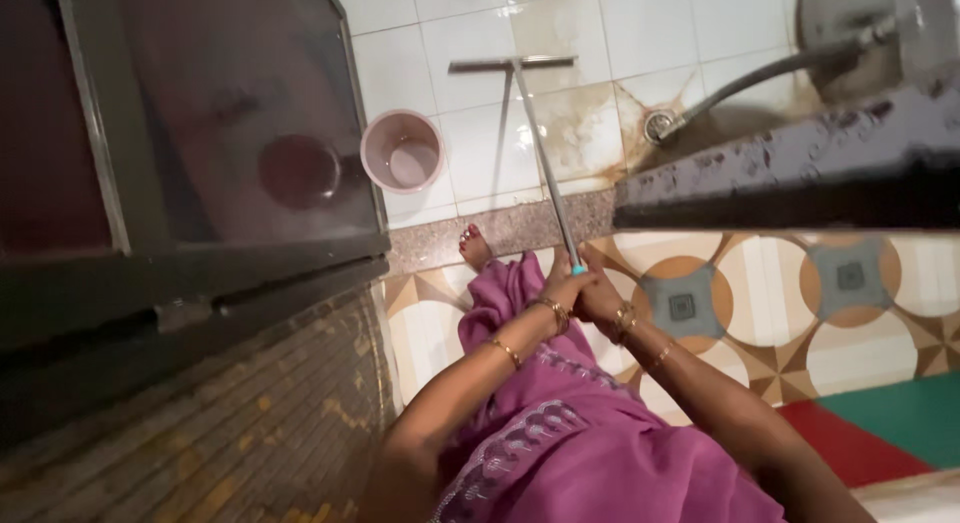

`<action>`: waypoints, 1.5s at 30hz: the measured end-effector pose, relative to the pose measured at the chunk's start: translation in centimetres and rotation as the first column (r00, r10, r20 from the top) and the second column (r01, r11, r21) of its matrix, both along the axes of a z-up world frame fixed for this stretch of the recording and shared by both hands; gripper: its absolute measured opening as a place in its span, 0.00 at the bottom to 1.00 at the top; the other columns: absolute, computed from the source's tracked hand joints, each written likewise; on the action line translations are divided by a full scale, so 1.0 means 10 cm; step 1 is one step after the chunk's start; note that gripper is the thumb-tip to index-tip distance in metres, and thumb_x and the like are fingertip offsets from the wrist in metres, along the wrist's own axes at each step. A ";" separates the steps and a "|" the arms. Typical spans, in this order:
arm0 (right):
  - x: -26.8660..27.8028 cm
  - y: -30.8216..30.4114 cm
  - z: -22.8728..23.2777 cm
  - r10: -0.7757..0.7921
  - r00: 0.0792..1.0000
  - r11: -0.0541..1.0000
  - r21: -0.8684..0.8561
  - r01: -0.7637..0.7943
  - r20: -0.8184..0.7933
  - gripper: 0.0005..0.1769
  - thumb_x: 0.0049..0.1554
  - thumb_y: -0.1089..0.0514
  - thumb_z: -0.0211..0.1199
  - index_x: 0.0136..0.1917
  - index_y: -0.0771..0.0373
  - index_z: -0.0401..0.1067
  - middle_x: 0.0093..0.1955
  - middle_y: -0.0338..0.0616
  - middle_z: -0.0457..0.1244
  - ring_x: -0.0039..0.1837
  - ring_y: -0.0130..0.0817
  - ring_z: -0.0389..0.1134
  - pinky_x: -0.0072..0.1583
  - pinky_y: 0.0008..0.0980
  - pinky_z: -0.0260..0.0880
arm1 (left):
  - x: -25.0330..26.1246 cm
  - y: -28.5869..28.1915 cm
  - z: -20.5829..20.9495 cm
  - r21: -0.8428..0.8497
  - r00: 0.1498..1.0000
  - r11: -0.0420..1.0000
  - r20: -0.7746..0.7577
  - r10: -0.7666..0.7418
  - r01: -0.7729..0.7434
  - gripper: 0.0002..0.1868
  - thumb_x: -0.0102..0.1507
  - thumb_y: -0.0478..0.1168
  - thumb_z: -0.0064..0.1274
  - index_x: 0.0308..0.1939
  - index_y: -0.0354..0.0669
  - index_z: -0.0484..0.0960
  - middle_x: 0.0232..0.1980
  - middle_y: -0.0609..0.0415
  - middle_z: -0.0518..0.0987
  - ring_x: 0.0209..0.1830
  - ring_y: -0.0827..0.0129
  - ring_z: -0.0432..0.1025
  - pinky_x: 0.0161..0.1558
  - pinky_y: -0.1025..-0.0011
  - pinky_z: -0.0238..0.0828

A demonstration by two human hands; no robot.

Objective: The person cleans the floor by pushing water toward a drain using a floor squeegee.

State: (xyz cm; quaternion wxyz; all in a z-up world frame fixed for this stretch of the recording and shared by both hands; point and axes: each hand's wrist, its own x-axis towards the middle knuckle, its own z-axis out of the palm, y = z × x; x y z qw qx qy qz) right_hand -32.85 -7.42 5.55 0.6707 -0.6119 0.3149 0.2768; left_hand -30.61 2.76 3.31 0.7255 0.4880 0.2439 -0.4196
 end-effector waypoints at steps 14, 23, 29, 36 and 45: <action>2.68 0.24 -0.78 0.015 0.993 0.995 -0.103 -0.003 0.116 0.31 0.66 0.59 0.43 0.82 0.47 0.50 0.42 0.47 0.64 0.31 0.29 0.58 0.29 0.29 0.55 | 2.52 0.04 -1.40 -0.061 0.965 0.971 0.110 0.237 -0.231 0.25 0.64 0.44 0.52 0.65 0.48 0.72 0.55 0.47 0.78 0.52 0.60 0.73 0.47 0.63 0.74; 0.78 -0.16 -0.11 0.089 0.991 0.993 -0.066 -0.095 -0.098 0.40 0.59 0.68 0.42 0.81 0.41 0.49 0.39 0.46 0.58 0.31 0.30 0.57 0.28 0.29 0.57 | 0.67 -0.33 -0.67 0.004 0.996 0.998 -0.052 -0.068 0.069 0.33 0.61 0.44 0.53 0.69 0.57 0.60 0.58 0.45 0.72 0.49 0.54 0.73 0.38 0.53 0.77; -0.81 -0.71 0.12 0.185 0.977 0.983 0.030 -0.183 -0.104 0.33 0.58 0.68 0.45 0.75 0.50 0.55 0.41 0.43 0.62 0.31 0.27 0.62 0.29 0.27 0.58 | -0.53 -0.43 0.33 -0.005 0.877 0.891 -0.173 -0.448 0.454 0.34 0.61 0.49 0.53 0.69 0.63 0.57 0.53 0.43 0.72 0.43 0.53 0.70 0.36 0.56 0.70; -1.38 -0.93 0.31 0.063 0.973 0.966 0.230 -0.115 0.223 0.16 0.67 0.69 0.51 0.67 0.74 0.61 0.49 0.44 0.63 0.46 0.24 0.67 0.43 0.25 0.68 | -0.99 -0.76 0.03 -0.088 0.879 0.875 0.076 -0.470 0.475 0.31 0.59 0.54 0.61 0.57 0.36 0.72 0.58 0.40 0.76 0.55 0.65 0.72 0.56 0.69 0.69; 0.11 -0.25 -0.30 0.255 0.965 0.937 -0.262 -0.232 0.058 0.39 0.60 0.65 0.56 0.82 0.56 0.51 0.39 0.49 0.63 0.32 0.31 0.57 0.30 0.31 0.51 | -0.02 -0.38 -0.39 0.063 0.984 0.982 0.001 0.179 -0.179 0.46 0.54 0.46 0.65 0.69 0.46 0.55 0.59 0.40 0.74 0.53 0.55 0.75 0.44 0.61 0.78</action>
